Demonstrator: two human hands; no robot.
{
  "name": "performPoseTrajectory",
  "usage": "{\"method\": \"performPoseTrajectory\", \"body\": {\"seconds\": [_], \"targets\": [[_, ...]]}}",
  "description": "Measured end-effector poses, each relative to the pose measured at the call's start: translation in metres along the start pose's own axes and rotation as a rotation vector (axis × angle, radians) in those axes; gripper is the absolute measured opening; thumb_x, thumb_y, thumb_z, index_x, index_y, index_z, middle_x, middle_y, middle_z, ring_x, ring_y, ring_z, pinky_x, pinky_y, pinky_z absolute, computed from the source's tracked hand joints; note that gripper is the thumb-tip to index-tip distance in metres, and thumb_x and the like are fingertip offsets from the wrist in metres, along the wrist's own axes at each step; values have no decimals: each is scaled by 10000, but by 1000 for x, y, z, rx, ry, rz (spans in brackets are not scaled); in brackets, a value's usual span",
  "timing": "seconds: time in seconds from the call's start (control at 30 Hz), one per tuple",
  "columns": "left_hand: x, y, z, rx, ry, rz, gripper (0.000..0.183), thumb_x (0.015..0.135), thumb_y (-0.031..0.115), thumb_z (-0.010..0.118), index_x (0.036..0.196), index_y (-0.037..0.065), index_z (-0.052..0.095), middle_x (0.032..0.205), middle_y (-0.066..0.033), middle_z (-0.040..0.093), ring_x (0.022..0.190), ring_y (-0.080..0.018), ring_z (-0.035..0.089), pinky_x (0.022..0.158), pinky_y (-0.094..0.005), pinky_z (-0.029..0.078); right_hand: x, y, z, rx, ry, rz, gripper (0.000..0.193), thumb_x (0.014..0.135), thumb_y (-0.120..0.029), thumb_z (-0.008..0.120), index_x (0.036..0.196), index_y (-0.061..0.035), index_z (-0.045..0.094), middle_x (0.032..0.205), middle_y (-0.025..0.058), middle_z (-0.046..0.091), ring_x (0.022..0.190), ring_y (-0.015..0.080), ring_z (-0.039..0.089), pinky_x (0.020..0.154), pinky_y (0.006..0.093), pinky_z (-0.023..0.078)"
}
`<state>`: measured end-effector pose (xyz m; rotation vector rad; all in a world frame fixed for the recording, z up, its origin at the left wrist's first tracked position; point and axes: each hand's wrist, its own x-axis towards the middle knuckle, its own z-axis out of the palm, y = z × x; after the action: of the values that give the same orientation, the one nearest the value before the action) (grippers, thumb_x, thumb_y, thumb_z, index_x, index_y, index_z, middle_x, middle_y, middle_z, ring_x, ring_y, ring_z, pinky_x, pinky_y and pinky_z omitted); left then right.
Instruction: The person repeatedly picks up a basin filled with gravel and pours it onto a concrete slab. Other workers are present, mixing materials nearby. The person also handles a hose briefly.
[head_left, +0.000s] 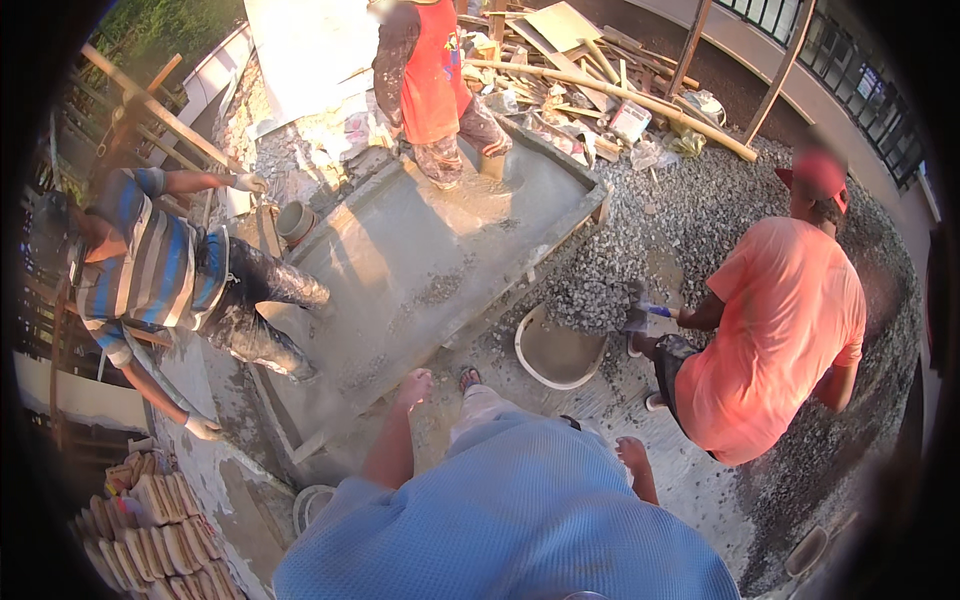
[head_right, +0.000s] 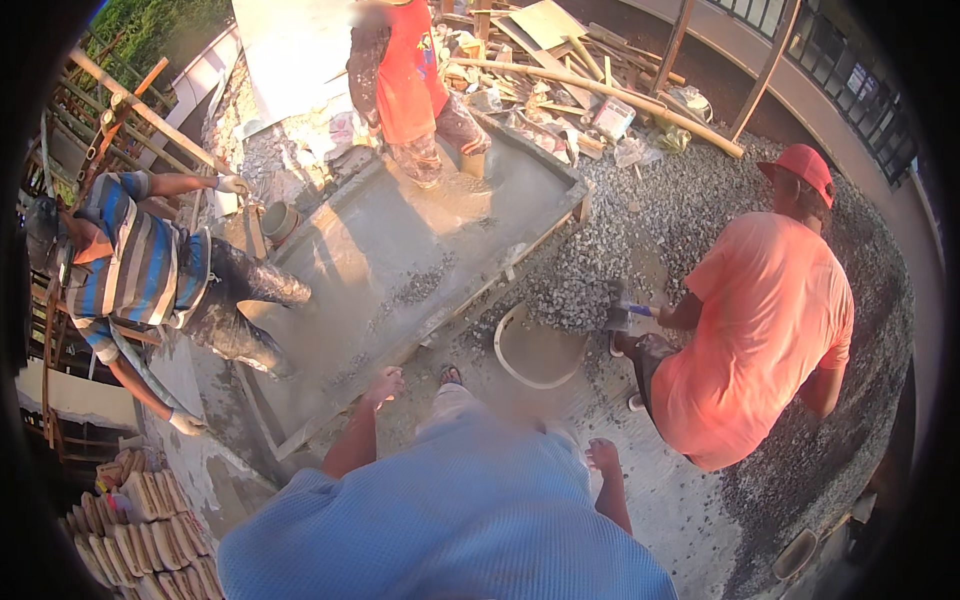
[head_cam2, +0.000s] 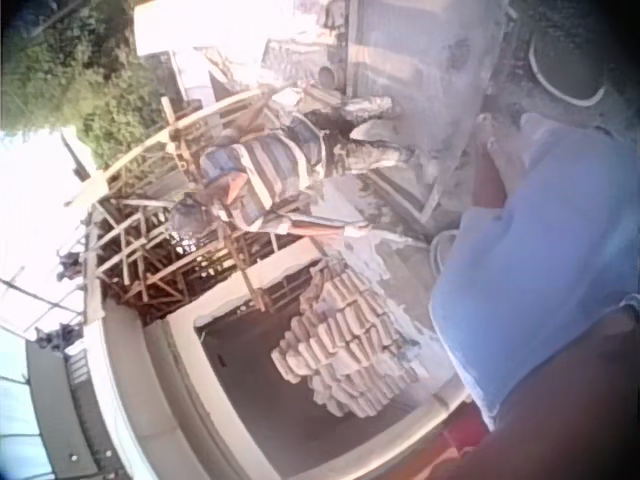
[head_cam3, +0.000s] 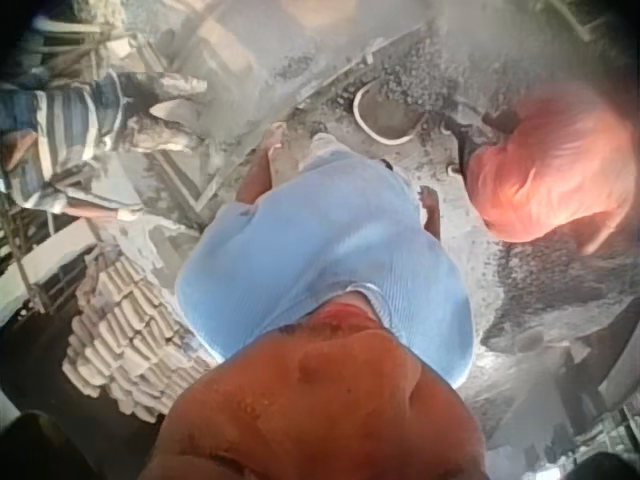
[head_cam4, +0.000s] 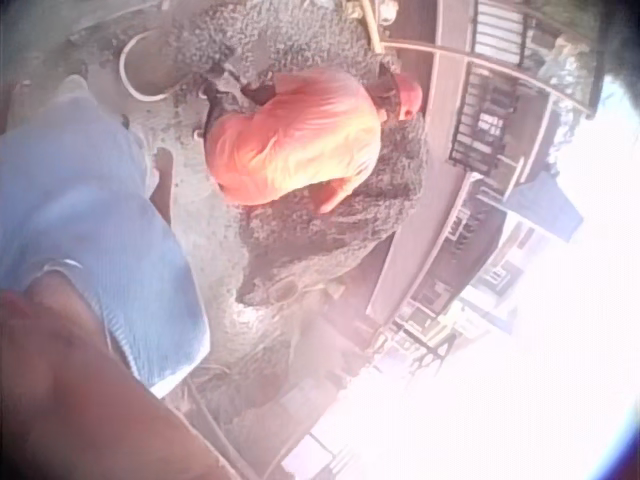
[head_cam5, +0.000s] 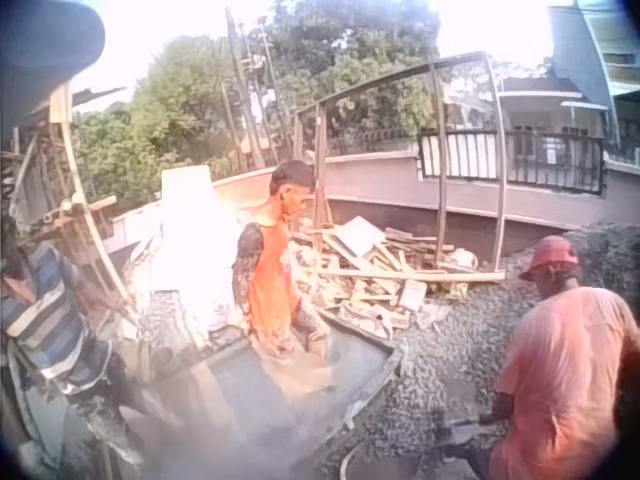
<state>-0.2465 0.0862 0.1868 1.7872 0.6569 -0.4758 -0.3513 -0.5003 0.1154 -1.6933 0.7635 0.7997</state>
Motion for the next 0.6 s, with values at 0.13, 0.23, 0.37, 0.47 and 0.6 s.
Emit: {"method": "performPoseTrajectory", "body": {"seconds": [0.13, 0.23, 0.37, 0.47, 0.6], "targets": [[4, -1, 10, 171, 35, -50, 303, 866, 264, 500, 1052, 52, 611, 797, -33, 620, 648, -126, 570, 552, -308, 465, -31, -57, -16, 145, 65, 30, 324, 886, -264, 458, 1142, -82, 537, 847, 68, 604, 676, 157, 603, 535, 296, 464], [-1, -10, 25, 285, -35, 1, 323, 853, 267, 495, 1058, 45, 606, 814, -47, 622, 667, -142, 577, 579, -313, 463, -41, -57, -31, 184, 118, 18, 327, 893, -229, 457, 1166, -56, 507, 875, 101, 615, 649, 154, 604, 462, 277, 438], [-12, -33, 44, 222, -66, -84, 338, 855, 271, 495, 1092, 54, 595, 833, -36, 626, 696, -127, 577, 554, -278, 451, -43, -10, -41, 160, 116, 125, 326, 883, -237, 457, 1133, -40, 527, 874, 92, 619, 639, 160, 596, 464, 288, 427], [-27, -52, 52, 197, -43, -89, 305, 842, 240, 506, 1045, 36, 607, 827, -61, 632, 701, -152, 582, 604, -314, 458, -43, 44, -47, 36, 80, 148, 322, 849, -247, 478, 1074, -31, 561, 827, 88, 620, 613, 164, 578, 470, 308, 424], [-57, -69, 59, -21, -11, -9, 270, 849, 195, 513, 1055, 42, 596, 835, -67, 637, 685, -165, 579, 607, -345, 467, -46, 91, -70, -193, -5, -18, 310, 827, -250, 493, 1030, -35, 585, 776, 93, 613, 604, 163, 565, 473, 316, 419]]}}
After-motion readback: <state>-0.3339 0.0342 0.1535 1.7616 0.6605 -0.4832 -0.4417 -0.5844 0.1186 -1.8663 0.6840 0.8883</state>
